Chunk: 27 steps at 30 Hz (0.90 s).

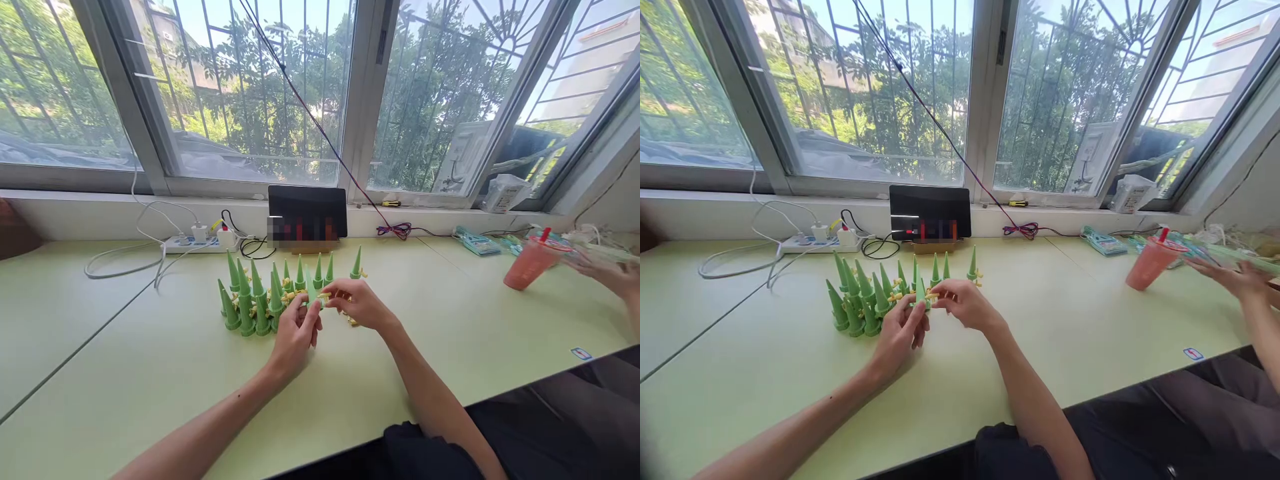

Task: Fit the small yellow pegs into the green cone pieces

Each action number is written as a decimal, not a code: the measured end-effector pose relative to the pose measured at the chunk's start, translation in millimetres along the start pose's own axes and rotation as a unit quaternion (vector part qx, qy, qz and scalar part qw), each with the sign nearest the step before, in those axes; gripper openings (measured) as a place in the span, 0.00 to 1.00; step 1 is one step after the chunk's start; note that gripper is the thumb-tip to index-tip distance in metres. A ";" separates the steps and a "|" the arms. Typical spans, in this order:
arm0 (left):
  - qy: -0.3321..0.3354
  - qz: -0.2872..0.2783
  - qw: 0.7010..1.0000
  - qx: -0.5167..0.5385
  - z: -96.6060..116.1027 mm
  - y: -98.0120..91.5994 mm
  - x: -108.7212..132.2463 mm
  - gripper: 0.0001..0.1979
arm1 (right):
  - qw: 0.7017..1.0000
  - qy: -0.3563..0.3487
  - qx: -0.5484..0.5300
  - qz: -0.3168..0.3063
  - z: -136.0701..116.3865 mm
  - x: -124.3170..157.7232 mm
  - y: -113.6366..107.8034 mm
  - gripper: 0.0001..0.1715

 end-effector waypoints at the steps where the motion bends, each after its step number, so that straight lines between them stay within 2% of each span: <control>1: 0.000 -0.001 1.000 0.000 -0.1 -0.1 -0.1 0.16 | 1.000 -0.001 0.002 0.000 0.2 0.2 0.0 0.08; 27: 0.005 -0.052 0.999 -0.015 -5.6 1.6 -4.1 0.19 | 0.999 0.005 0.036 -0.008 3.8 1.3 0.1 0.05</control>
Point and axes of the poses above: each hand's wrist, its own x-axis away from the middle knuckle, its own y-axis out of the palm, z = x × y, the point moved 4 cm from there along -x, towards the middle knuckle, and after that the axes turned 6 degrees about z, right-handed, at the moved point
